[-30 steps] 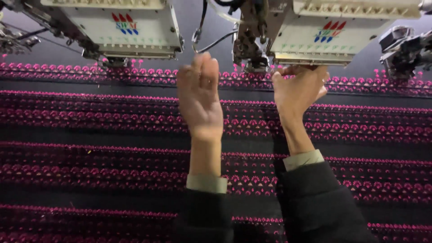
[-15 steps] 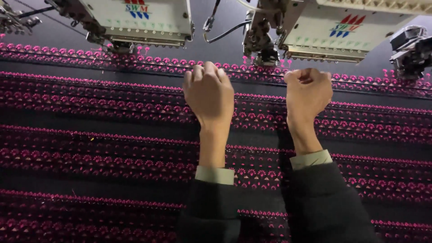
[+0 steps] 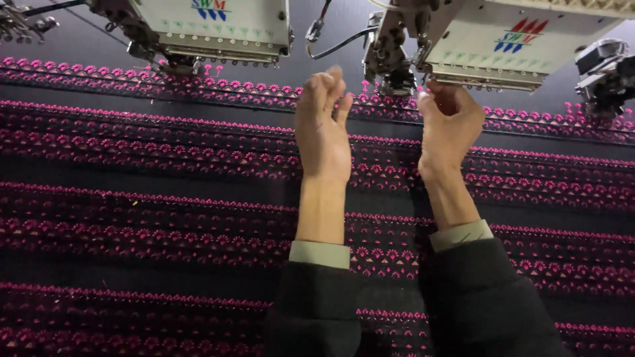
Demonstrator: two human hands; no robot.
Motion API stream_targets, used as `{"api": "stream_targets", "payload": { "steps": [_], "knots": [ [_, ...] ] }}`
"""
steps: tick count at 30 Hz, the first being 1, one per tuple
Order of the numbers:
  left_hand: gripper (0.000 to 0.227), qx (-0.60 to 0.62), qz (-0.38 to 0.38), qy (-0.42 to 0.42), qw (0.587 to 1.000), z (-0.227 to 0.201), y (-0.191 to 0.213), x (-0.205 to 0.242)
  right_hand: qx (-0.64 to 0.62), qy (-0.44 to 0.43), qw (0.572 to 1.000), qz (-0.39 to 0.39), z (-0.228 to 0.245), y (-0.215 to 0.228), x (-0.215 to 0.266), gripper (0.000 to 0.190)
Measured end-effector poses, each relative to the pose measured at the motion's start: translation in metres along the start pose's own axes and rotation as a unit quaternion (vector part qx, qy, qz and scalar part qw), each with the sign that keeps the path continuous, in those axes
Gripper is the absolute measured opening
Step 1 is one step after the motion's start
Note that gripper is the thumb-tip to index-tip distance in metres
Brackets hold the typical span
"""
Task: Threading and adjusting an industrial multi-head embroidery machine by guiding threads through tensioners and needles.
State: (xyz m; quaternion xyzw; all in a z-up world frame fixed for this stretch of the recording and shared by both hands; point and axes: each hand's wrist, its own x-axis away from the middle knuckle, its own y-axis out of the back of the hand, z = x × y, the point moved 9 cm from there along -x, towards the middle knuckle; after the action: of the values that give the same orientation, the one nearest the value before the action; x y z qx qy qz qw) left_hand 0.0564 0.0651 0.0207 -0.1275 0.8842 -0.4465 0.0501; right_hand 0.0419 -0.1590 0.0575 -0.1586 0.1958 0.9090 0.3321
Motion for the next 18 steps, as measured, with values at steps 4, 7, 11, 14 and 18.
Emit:
{"api": "stream_targets", "payload": {
  "steps": [4,7,11,14,18],
  "knots": [
    [0.028,0.156,0.096,-0.048,0.982,-0.016,-0.019,0.008,0.008,-0.037,0.999,-0.003,-0.01,0.006,-0.001,0.009],
    [0.021,0.227,0.101,-0.014,0.969,-0.007,-0.028,0.008,0.08,-0.013,0.994,-0.075,-0.031,0.019,-0.006,0.014],
    [0.024,-0.325,-0.085,-0.068,0.94,-0.01,-0.008,0.011,0.118,-0.029,0.992,-0.026,-0.025,0.01,-0.002,0.01],
    [0.013,-0.601,-0.033,-0.095,0.793,-0.017,-0.03,0.02,0.135,0.0,0.991,-0.006,-0.019,0.009,0.0,0.011],
    [0.014,-0.713,0.17,-0.01,0.68,0.044,-0.032,0.014,0.104,0.009,0.994,0.035,-0.014,0.01,-0.001,0.009]
  ]
}}
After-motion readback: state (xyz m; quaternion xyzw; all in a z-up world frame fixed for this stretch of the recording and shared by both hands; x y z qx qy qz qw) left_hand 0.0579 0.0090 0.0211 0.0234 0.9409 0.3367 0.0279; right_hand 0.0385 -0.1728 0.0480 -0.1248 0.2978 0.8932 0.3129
